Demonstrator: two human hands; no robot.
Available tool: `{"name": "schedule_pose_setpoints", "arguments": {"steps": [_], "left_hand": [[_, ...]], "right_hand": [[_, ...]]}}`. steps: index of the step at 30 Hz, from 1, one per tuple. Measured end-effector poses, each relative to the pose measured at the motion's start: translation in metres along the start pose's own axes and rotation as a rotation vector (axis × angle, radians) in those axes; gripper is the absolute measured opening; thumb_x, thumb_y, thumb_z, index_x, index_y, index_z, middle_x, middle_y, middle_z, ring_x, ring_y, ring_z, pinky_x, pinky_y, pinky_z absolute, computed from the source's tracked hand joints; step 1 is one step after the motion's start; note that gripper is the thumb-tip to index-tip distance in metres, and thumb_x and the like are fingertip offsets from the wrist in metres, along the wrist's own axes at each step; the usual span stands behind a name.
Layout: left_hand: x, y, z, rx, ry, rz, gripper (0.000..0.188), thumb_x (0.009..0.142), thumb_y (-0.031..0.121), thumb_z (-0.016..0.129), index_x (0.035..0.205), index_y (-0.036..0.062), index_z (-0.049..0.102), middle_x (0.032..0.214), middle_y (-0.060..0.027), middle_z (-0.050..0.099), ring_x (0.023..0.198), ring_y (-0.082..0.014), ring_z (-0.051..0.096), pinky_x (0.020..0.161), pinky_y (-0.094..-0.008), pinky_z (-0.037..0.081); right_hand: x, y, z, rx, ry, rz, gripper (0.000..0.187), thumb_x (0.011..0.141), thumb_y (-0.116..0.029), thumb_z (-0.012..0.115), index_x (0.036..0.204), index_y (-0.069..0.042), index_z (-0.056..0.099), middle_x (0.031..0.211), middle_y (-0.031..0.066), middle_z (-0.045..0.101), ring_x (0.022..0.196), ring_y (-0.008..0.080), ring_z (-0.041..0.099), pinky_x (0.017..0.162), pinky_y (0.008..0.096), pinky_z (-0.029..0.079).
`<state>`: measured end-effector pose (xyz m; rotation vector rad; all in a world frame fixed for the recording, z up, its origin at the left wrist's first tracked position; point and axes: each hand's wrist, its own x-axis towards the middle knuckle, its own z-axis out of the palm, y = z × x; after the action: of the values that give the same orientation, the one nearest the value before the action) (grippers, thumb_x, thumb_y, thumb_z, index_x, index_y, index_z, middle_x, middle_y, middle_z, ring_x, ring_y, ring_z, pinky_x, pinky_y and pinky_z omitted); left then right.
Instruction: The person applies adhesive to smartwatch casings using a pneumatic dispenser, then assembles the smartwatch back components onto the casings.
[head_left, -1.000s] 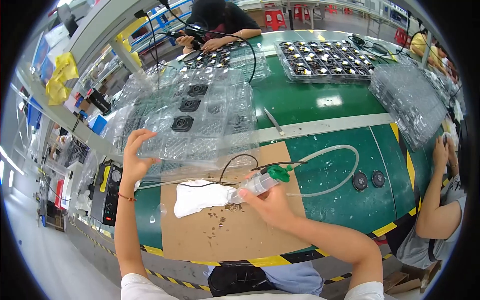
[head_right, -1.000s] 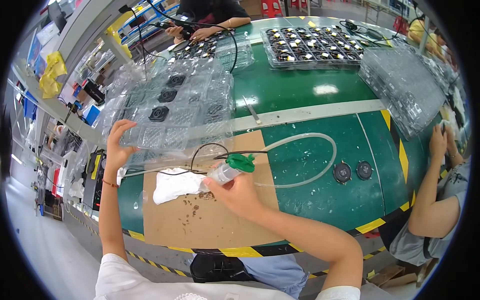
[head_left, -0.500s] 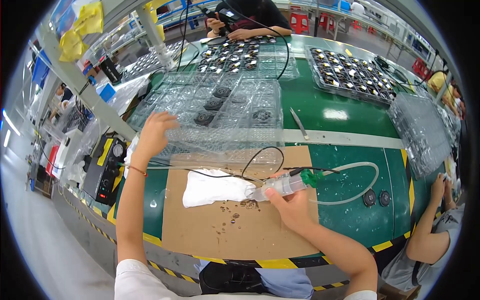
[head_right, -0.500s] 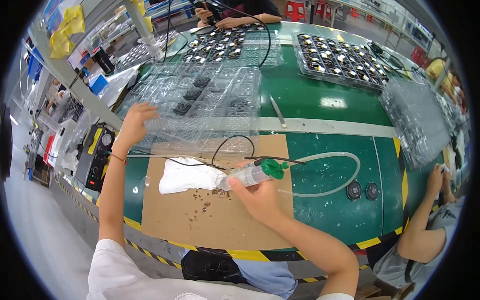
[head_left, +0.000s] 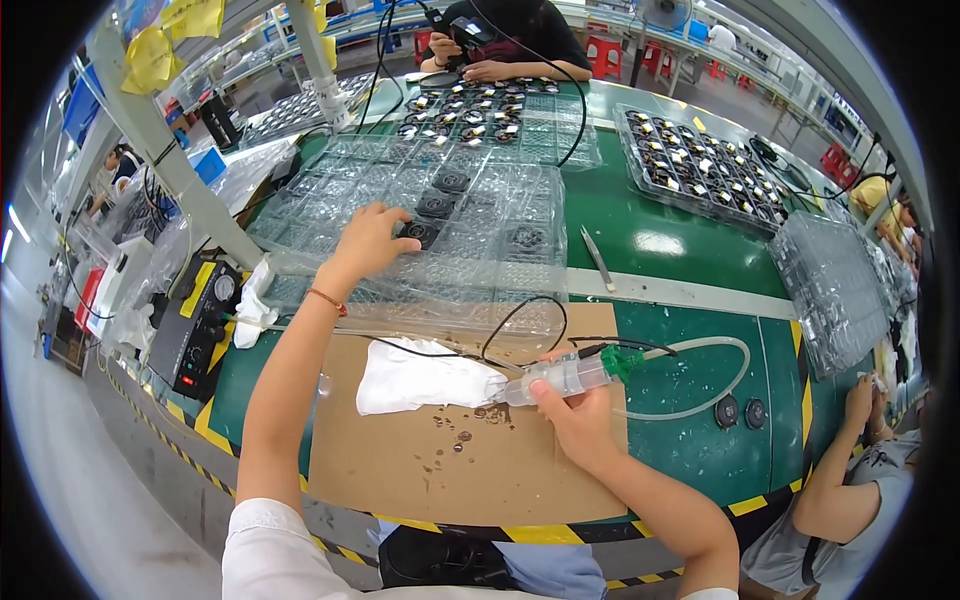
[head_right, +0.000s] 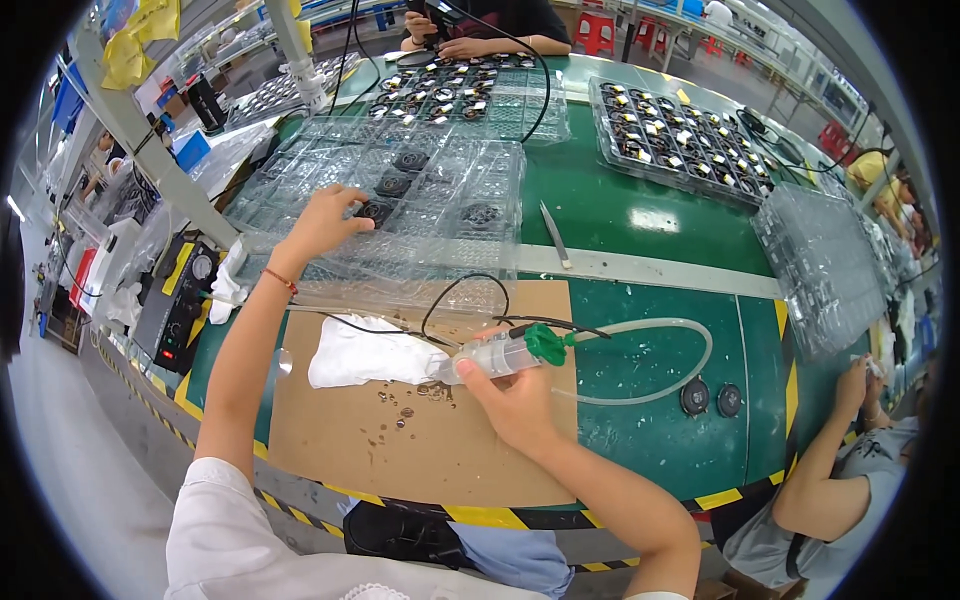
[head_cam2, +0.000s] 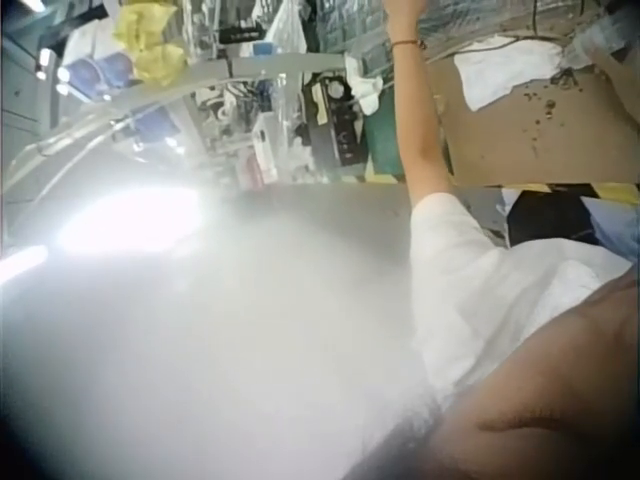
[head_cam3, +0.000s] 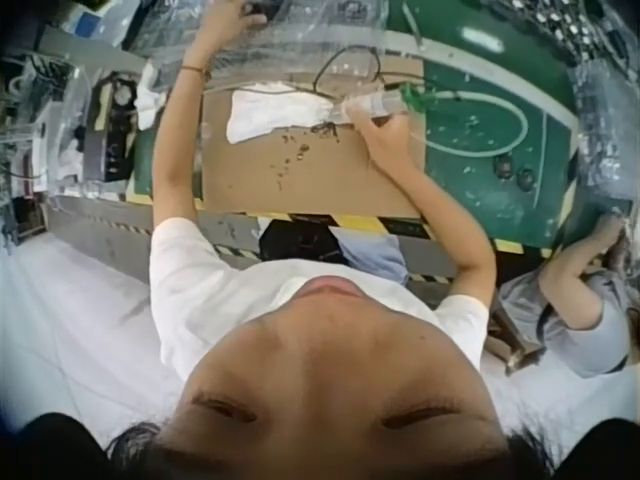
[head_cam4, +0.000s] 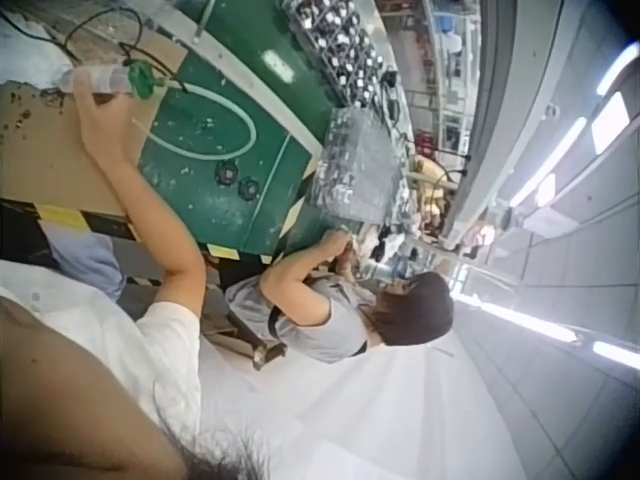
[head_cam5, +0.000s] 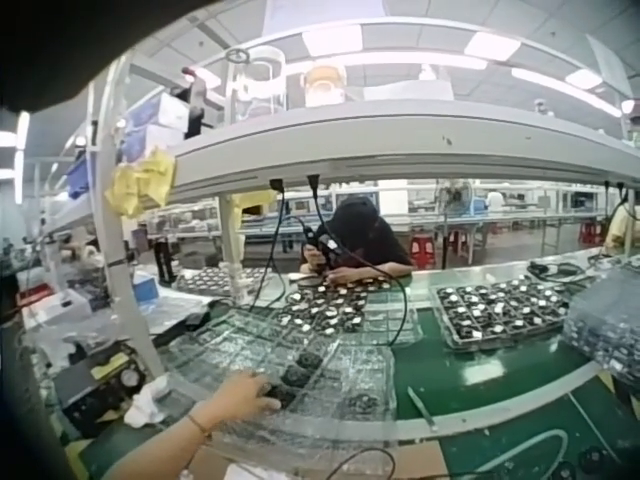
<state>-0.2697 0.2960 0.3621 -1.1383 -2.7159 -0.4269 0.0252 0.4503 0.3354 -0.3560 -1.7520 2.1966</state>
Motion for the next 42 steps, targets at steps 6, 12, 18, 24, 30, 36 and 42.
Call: {"name": "schedule_pose_setpoints", "arguments": {"steps": [6, 12, 18, 24, 30, 36, 42], "left_hand": [[0.007, 0.009, 0.000, -0.023, 0.093, -0.018, 0.038, 0.062, 0.027, 0.075, 0.090, 0.0064, 0.059, 0.095, -0.0134, 0.055, 0.101, -0.0324, 0.045, 0.085, -0.0387, 0.038], [-0.006, 0.016, -0.001, -0.373, 0.169, -0.009, 0.036, 0.062, 0.015, 0.075, 0.088, 0.0031, 0.054, 0.098, -0.0138, 0.056, 0.084, -0.0292, 0.057, 0.070, -0.0344, 0.045], [-0.057, 0.074, -0.028, -1.475, 0.033, -0.291, 0.023, 0.080, 0.007, 0.060, 0.100, -0.0013, 0.052, 0.089, -0.0093, 0.060, 0.079, -0.0196, 0.061, 0.067, -0.0292, 0.052], [-0.122, 0.114, -0.044, -1.644, -0.496, -0.324, 0.034, 0.081, 0.004, 0.057, 0.113, -0.0025, 0.047, 0.102, -0.0129, 0.058, 0.084, -0.0216, 0.061, 0.074, -0.0309, 0.053], [-0.137, 0.120, -0.031, -1.705, -0.776, -0.178, 0.065, 0.068, -0.015, 0.060, 0.126, 0.0022, 0.038, 0.120, -0.0128, 0.048, 0.103, -0.0165, 0.053, 0.083, -0.0270, 0.048], [-0.141, 0.118, -0.023, -1.706, -0.813, -0.261, 0.065, 0.066, -0.016, 0.060, 0.125, -0.0015, 0.038, 0.122, -0.0149, 0.047, 0.109, -0.0198, 0.051, 0.083, -0.0291, 0.048], [-0.144, 0.119, -0.018, -1.696, -0.869, -0.283, 0.064, 0.067, -0.016, 0.059, 0.126, -0.0024, 0.037, 0.123, -0.0153, 0.047, 0.108, -0.0201, 0.051, 0.085, -0.0302, 0.048]], "right_hand": [[0.002, 0.004, -0.003, -0.051, -0.005, -0.007, 0.029, 0.078, -0.011, 0.065, 0.100, -0.002, 0.049, 0.085, 0.0006, 0.055, 0.072, 0.0032, 0.052, 0.058, 0.0183, 0.042], [0.003, 0.005, -0.001, -0.050, 0.008, -0.031, 0.028, 0.078, -0.011, 0.065, 0.099, -0.001, 0.050, 0.082, 0.0008, 0.056, 0.070, 0.0033, 0.052, 0.057, 0.0182, 0.042], [0.006, 0.008, -0.006, -0.041, 0.030, -0.010, 0.029, 0.078, -0.010, 0.064, 0.101, -0.001, 0.049, 0.085, 0.0015, 0.056, 0.073, 0.0039, 0.053, 0.060, 0.0187, 0.043], [0.003, 0.000, -0.001, -0.036, 0.033, 0.019, 0.030, 0.078, -0.009, 0.064, 0.103, -0.001, 0.048, 0.085, 0.0015, 0.055, 0.075, 0.0047, 0.053, 0.062, 0.0201, 0.044], [0.004, -0.002, 0.003, -0.100, 0.076, -0.036, 0.030, 0.080, -0.015, 0.061, 0.105, -0.004, 0.049, 0.076, 0.0022, 0.055, 0.057, 0.0057, 0.049, 0.049, 0.0197, 0.040], [0.005, -0.001, 0.004, -0.125, 0.101, -0.037, 0.031, 0.079, -0.018, 0.060, 0.104, -0.003, 0.049, 0.077, 0.0029, 0.056, 0.057, 0.0060, 0.050, 0.048, 0.0200, 0.041], [0.004, -0.003, 0.001, -0.078, 0.067, 0.019, 0.033, 0.078, -0.004, 0.062, 0.107, -0.002, 0.046, 0.092, 0.0042, 0.056, 0.084, 0.0086, 0.054, 0.073, 0.0237, 0.044]]}}
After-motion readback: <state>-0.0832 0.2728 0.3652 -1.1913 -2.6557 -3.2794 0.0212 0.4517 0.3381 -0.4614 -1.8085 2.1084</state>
